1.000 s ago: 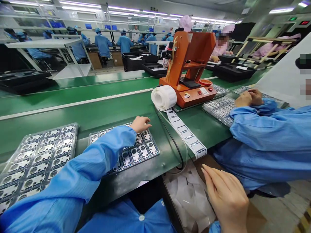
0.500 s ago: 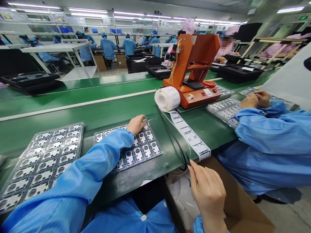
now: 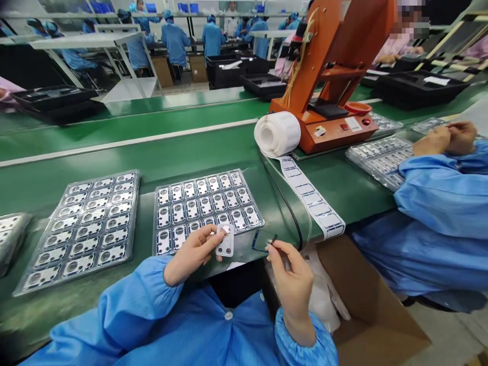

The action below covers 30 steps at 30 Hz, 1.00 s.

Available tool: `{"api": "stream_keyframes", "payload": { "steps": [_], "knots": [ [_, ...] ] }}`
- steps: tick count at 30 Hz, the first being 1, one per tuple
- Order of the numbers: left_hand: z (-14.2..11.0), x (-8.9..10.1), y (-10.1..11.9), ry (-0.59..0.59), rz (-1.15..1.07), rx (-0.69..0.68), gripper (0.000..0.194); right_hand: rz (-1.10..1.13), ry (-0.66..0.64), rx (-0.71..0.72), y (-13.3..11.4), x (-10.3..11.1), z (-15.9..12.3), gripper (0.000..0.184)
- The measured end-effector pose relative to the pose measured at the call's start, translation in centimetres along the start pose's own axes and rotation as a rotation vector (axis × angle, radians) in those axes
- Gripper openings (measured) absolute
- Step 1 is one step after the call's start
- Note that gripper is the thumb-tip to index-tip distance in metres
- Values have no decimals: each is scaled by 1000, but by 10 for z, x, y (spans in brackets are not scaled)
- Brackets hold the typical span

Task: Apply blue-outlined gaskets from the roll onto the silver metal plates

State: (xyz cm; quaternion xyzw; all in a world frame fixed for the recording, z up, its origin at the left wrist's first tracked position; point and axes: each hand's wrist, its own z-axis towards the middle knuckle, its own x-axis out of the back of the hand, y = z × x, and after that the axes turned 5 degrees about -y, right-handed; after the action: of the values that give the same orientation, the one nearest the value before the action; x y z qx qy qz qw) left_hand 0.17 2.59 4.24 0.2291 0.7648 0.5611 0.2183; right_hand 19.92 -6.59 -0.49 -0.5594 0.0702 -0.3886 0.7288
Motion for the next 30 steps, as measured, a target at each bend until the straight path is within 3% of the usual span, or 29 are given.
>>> {"api": "stream_keyframes", "payload": {
  "steps": [3,10,30],
  "knots": [
    [-3,-6,-23,36,-114,74,47,111,-98,-176,-6,-14,-6,27],
    [3,-6,-43,1,-140,31,47,107,-219,-293,-8,-28,-20,28],
    [5,-6,-48,-57,-95,-24,38,-94,-291,-53,-23,-38,-22,11]
  ]
}}
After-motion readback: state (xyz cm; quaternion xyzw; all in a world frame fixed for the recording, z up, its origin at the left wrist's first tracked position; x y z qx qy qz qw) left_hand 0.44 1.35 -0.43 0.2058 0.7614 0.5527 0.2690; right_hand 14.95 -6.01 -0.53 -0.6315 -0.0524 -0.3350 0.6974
